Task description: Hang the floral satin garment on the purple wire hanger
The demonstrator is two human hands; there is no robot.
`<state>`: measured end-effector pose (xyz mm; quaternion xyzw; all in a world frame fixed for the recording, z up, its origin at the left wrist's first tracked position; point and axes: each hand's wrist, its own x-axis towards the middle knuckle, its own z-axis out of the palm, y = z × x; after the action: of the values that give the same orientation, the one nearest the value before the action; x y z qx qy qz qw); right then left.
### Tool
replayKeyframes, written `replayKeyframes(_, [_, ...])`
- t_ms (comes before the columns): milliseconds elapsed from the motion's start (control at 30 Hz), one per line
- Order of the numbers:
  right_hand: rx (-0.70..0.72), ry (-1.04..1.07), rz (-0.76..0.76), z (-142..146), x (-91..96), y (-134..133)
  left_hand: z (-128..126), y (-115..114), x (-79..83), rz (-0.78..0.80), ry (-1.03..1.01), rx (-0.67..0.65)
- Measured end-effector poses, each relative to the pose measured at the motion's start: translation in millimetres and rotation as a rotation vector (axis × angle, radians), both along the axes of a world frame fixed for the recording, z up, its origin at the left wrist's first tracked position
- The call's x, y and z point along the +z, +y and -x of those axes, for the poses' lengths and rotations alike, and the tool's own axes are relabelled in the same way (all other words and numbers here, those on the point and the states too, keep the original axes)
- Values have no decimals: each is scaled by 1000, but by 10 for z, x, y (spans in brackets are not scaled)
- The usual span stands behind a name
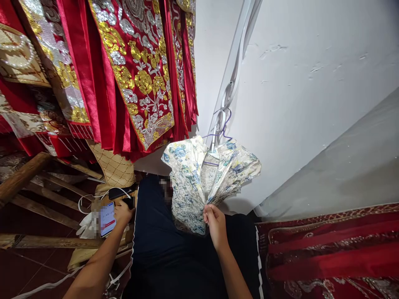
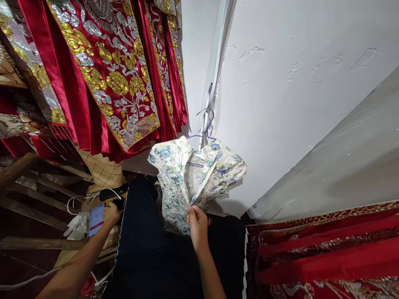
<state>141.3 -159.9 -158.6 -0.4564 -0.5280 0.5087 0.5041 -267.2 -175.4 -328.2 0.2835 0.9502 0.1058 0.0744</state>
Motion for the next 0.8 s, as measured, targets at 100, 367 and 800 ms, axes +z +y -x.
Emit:
replayKeyframes(100, [-6,22,5,24,-6,2,24,-23,19,-6,8,-15])
replayKeyframes(367, [-9,43,27,-27,-40,-5,-27,-82,-16,-33,4,-44])
replayKeyframes(800, [-36,23,4,-106,23,-59,-2,-79,279,-28,-147,-122])
